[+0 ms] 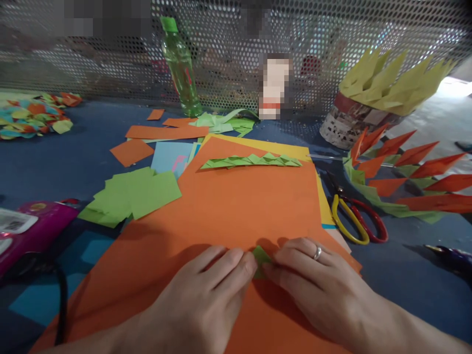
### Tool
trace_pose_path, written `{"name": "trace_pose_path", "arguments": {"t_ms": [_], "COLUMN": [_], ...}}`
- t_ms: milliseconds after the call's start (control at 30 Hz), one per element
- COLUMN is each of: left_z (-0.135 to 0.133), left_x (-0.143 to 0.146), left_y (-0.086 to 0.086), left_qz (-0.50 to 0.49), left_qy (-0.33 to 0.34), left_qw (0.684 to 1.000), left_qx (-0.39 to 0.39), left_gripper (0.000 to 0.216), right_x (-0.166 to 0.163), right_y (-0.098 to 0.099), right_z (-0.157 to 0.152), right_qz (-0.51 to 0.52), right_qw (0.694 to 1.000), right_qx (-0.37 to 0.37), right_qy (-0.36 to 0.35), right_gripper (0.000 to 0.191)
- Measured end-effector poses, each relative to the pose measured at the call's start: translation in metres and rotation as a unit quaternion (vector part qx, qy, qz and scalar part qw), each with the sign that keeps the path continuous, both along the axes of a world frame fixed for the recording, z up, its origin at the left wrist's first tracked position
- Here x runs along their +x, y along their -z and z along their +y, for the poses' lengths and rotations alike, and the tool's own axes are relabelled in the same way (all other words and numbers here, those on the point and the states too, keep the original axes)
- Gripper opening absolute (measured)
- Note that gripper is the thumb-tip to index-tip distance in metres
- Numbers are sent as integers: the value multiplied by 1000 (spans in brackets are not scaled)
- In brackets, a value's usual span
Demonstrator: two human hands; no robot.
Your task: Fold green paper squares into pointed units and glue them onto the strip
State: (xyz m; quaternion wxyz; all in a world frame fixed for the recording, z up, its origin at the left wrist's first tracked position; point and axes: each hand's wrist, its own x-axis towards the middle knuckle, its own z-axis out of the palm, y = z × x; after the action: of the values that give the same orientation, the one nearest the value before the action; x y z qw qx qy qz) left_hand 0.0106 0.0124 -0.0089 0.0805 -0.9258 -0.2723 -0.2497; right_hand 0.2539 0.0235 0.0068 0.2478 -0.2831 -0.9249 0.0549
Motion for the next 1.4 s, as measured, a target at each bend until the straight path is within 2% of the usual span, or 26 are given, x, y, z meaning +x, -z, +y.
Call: {"name": "trace_pose_path", "arguments": {"t_ms": [200,367,667,800,900,1033,1233,1400], "left_z": [1,0,-3,-1,-3,-7,-9,-4], "left_x": [4,2,-2,2,5,7,5,4], "left_y": [-4,-7,-2,-6,-7,-5,3,9], "left_qz": [-13,-21,1,3,11,-8,-20,-54], "left_qy": [-13,-18,-30,14,15,4,-8,-4], "left_qw": [1000,1000,1000,1000,999,999,999,998], "left_qx": [-19,-4,-7,-22,-39,-42,-26,-14], "left_gripper": [40,42,41,46,53,53,38,38], "right_x": [5,4,7,6,6,5,4,4], "right_y": [0,3,7,9,9,8,13,18], "right_z": [-4,-6,-7,-8,-9,-8,-5,-3], "right_qz": [-24,-13,-35,-33,-34,-33,-13,15], "right_qw": [1000,1000,998,998,998,998,998,997], "right_qx": [3,15,55,50,48,45,48,61], "right_qy": [-8,23,22,21,22,33,34,41], "right_gripper": [33,30,34,34,34,37,40,39]}}
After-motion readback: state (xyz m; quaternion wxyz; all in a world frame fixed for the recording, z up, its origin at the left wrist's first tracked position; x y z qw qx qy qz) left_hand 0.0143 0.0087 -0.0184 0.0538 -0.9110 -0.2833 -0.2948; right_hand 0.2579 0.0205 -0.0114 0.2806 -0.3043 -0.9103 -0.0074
